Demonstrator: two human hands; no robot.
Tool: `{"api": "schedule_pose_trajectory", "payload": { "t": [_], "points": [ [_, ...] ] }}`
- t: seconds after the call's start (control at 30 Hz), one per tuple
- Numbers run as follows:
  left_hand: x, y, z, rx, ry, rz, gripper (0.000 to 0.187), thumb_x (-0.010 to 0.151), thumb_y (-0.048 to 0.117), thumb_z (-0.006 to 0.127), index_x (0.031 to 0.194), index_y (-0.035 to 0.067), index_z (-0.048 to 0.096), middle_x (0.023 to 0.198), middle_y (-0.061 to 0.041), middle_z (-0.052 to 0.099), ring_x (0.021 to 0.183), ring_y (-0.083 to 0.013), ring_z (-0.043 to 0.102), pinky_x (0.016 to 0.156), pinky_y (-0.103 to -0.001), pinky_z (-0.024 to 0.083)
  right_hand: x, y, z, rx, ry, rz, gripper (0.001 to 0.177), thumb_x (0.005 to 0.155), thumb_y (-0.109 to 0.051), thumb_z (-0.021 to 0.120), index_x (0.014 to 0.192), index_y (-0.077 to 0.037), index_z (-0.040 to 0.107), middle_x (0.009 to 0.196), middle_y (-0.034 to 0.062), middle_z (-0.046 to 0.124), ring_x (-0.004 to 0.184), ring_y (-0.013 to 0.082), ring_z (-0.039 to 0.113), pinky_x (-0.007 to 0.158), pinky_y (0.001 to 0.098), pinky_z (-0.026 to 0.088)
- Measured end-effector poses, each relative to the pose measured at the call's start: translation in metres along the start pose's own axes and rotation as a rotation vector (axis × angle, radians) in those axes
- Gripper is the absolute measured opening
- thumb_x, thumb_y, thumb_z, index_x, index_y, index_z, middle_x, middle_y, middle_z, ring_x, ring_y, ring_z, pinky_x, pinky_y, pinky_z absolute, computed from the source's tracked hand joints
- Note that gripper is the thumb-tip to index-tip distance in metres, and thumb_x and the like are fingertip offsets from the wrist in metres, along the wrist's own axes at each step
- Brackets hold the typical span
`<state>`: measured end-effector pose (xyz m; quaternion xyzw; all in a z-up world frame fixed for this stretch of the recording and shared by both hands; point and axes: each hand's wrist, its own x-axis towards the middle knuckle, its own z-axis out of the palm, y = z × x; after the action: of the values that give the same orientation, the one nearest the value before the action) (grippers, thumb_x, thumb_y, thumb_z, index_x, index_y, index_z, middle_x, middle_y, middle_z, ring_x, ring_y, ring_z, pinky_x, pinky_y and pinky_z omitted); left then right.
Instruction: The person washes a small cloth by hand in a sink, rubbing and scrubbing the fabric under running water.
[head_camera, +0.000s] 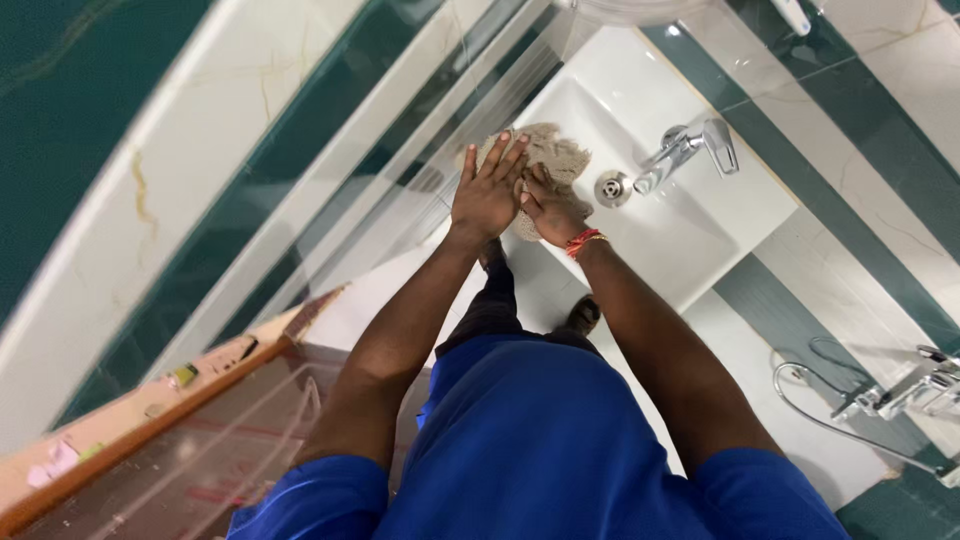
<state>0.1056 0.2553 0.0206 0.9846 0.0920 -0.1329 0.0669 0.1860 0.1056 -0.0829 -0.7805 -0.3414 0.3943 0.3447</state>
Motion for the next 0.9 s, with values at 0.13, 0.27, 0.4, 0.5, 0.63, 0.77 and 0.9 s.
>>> {"api": "schedule_pose_trajectory", "payload": {
  "t": [0.13, 0.27, 0.4, 0.5, 0.63, 0.77, 0.9],
  "points": [
    [0.042, -0.006, -0.020, 0.120, -0.078, 0.100, 0.065, 0.104, 0.024, 0.040, 0.166, 0.020, 0.021, 0.173, 0.012, -0.004, 0.159, -0.0194, -0.005, 0.129, -0.053, 0.000, 0.018, -0.009, -0.006, -0.004, 0.157, -0.003, 0.080, 0.104, -0.023, 0.053, 0.166, -0.008, 0.005, 0.174, 0.0219, -0.005, 0.161, 0.0337, -0.002, 0.129, 0.0402, 0.011],
    [0.091, 0.003, -0.028, 0.187, -0.120, 0.146, 0.072, 0.101, 0.013, 0.041, 0.168, 0.021, 0.015, 0.173, 0.009, -0.010, 0.160, -0.0235, -0.007, 0.130, -0.051, 0.002, 0.039, -0.025, -0.026, 0.054, 0.338, 0.047, 0.089, 0.104, -0.016, 0.057, 0.168, -0.008, -0.003, 0.175, 0.0229, -0.003, 0.163, 0.0370, 0.000, 0.132, 0.0430, 0.015],
    [0.110, -0.003, -0.019, 0.185, -0.053, 0.236, 0.072, 0.100, 0.008, 0.040, 0.166, 0.017, 0.015, 0.172, 0.005, -0.012, 0.159, -0.0273, -0.007, 0.129, -0.051, 0.005, 0.045, -0.034, -0.029, 0.092, 0.428, 0.050, 0.101, 0.091, -0.018, 0.070, 0.160, -0.001, -0.002, 0.168, 0.0303, 0.002, 0.155, 0.0456, 0.004, 0.125, 0.0461, 0.016],
    [0.107, -0.005, -0.010, 0.116, -0.061, 0.266, 0.069, 0.102, 0.010, 0.040, 0.167, 0.013, 0.018, 0.175, 0.001, -0.007, 0.161, -0.0298, -0.004, 0.130, -0.050, 0.004, 0.043, -0.029, -0.024, -0.091, 0.592, 0.006, 0.094, 0.095, -0.020, 0.071, 0.162, 0.003, 0.010, 0.167, 0.0321, 0.022, 0.154, 0.0468, 0.025, 0.127, 0.0485, 0.025],
    [0.098, -0.009, 0.001, 0.457, -0.061, 0.386, 0.071, 0.096, 0.015, 0.043, 0.163, 0.010, 0.019, 0.170, -0.004, 0.008, 0.157, -0.0223, 0.001, 0.128, -0.048, 0.002, 0.020, -0.023, -0.025, -0.248, 0.519, 0.113, 0.078, 0.087, -0.014, 0.070, 0.154, 0.003, 0.033, 0.155, 0.0300, 0.040, 0.133, 0.0491, 0.048, 0.110, 0.0499, 0.043],
    [0.069, 0.008, 0.017, 0.202, -0.188, 0.390, 0.051, 0.102, 0.022, 0.045, 0.149, 0.004, 0.048, 0.160, -0.009, 0.042, 0.154, -0.0231, 0.026, 0.131, -0.047, 0.012, -0.020, -0.030, -0.014, -0.212, 0.323, 0.309, 0.035, 0.099, -0.014, 0.063, 0.132, -0.002, 0.063, 0.128, 0.0235, 0.066, 0.106, 0.0421, 0.068, 0.093, 0.0506, 0.055],
    [0.045, 0.011, 0.012, 0.022, -0.321, 0.241, 0.035, 0.100, 0.017, 0.049, 0.125, 0.008, 0.072, 0.140, -0.008, 0.065, 0.136, -0.0289, 0.053, 0.120, -0.045, 0.037, -0.047, -0.040, -0.023, -0.255, 0.278, 0.162, 0.023, 0.089, -0.010, 0.067, 0.108, 0.002, 0.074, 0.099, 0.0257, 0.073, 0.097, 0.0418, 0.071, 0.091, 0.0508, 0.055]
  ]
}}
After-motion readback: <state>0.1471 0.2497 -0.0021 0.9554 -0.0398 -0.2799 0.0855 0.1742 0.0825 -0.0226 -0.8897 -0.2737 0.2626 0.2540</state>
